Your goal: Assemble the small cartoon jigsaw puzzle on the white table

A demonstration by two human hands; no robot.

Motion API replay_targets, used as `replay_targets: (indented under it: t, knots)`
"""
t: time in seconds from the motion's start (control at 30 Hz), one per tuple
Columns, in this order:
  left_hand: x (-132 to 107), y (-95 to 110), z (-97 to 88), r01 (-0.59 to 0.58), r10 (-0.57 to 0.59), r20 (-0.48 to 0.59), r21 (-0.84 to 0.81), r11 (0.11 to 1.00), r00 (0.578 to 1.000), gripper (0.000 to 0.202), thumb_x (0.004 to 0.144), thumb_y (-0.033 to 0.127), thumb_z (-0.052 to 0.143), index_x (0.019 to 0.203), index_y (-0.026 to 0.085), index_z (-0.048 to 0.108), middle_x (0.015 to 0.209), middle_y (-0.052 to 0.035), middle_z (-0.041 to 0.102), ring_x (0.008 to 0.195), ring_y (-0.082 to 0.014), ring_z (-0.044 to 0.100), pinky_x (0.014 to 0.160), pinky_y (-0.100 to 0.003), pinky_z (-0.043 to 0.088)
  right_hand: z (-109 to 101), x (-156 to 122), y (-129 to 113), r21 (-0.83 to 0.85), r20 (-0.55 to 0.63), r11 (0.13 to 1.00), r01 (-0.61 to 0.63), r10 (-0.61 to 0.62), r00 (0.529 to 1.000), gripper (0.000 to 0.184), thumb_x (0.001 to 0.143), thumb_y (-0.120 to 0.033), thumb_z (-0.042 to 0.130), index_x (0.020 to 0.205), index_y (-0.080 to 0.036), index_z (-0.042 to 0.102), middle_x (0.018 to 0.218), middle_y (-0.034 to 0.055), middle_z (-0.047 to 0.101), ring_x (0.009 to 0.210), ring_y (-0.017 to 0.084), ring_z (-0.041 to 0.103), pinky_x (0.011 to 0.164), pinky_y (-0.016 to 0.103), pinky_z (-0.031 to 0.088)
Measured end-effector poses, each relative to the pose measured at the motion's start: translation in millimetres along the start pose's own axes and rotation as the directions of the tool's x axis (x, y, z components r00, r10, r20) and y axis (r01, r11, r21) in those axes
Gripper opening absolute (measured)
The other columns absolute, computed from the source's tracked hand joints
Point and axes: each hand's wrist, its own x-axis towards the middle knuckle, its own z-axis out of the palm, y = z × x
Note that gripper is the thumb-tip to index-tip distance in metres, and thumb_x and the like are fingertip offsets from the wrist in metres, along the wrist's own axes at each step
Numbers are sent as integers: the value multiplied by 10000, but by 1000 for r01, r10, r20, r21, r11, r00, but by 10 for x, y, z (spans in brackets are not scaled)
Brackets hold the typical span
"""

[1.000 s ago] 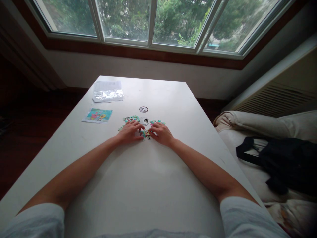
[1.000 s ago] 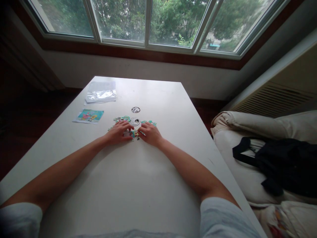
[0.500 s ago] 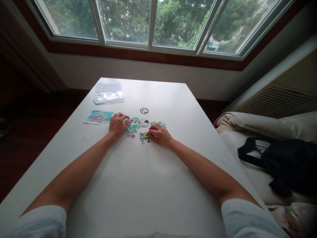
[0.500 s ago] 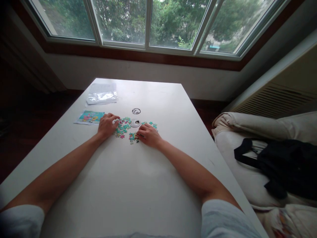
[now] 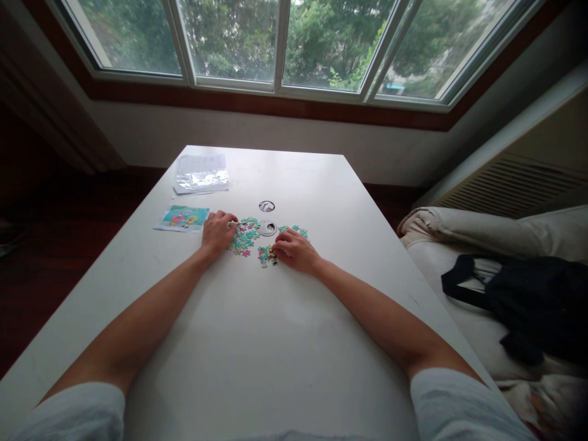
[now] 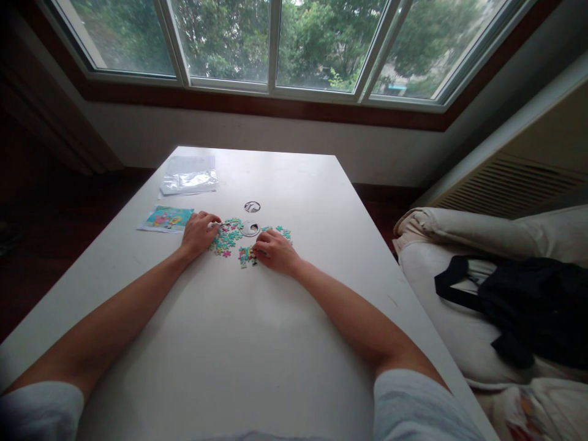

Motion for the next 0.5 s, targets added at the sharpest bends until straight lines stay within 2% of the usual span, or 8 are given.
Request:
replay_targets:
  t: [0.13, 0.37, 0.5]
  knots:
    - [5, 24, 2, 29, -29, 16, 37, 999, 999, 305, 907, 412, 587, 1098, 244, 755, 1091, -110, 642, 1114, -322, 529, 1023, -474, 427, 2, -1, 8, 3, 0, 1000, 1, -1, 1000, 135, 989, -254, 575, 958, -232, 705, 975, 76, 667, 926, 216, 545, 834, 369, 464]
    - [22, -4, -1, 55, -55, 33, 19, 998, 998, 273, 865, 320, 593, 1055, 267, 782, 1079, -98, 648, 1092, -310, 537, 1011, -472, 432, 12, -17, 20, 1, -15, 1000, -1, 1, 1000, 128, 988, -250, 579, 965, -231, 703, 999, 78, 668, 942, 217, 548, 844, 372, 466]
    - [8, 20, -18, 49, -49, 22, 17, 999, 999, 269, 858, 347, 604, 1038, 269, 787, 1077, -101, 648, 1094, -321, 537, 1007, -487, 431, 6, -13, 7, 6, -19, 1000, -2, 2, 1000, 122, 985, -246, 583, 972, -235, 703, 1013, 81, 670, 954, 222, 550, 839, 374, 470]
